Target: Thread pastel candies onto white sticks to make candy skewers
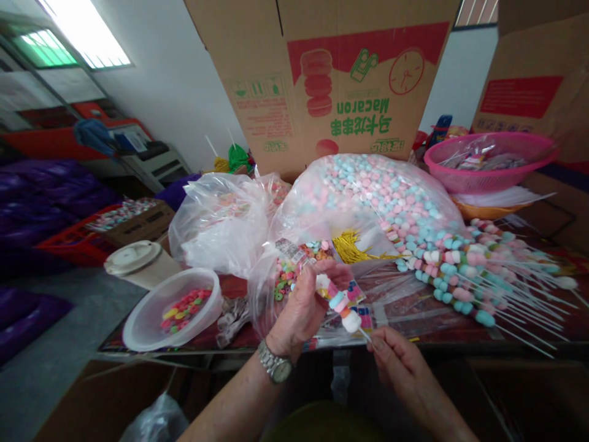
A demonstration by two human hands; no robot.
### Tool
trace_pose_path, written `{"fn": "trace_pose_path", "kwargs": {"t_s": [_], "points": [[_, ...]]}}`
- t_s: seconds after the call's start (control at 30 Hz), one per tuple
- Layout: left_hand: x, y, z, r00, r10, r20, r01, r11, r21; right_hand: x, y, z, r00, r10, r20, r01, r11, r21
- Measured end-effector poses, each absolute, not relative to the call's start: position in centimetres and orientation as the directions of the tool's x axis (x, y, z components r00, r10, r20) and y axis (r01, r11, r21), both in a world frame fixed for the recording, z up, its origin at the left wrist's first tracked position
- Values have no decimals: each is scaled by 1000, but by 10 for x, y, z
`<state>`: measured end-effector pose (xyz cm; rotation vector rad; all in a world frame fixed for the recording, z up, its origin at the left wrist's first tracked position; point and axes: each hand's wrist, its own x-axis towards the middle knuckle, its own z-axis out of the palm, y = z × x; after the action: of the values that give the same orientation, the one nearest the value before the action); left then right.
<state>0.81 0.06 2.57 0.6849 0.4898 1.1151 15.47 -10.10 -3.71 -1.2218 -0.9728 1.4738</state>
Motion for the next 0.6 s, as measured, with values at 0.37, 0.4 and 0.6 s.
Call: {"fn": "trace_pose_path", "kwargs": {"t_s": [0.37, 0.4, 0.6], "points": [[9, 3, 35, 447, 847, -288, -601, 523, 605, 167, -101, -36, 55, 946, 321, 596, 226, -771], [10, 2, 36, 449, 832, -325, -591, 549, 590, 170, -100, -37, 39, 914, 404, 679, 272, -682], [17, -2, 41, 362, 839, -406, -568, 544, 618, 169, -101, -41, -63, 816, 575, 829, 364, -425]]}}
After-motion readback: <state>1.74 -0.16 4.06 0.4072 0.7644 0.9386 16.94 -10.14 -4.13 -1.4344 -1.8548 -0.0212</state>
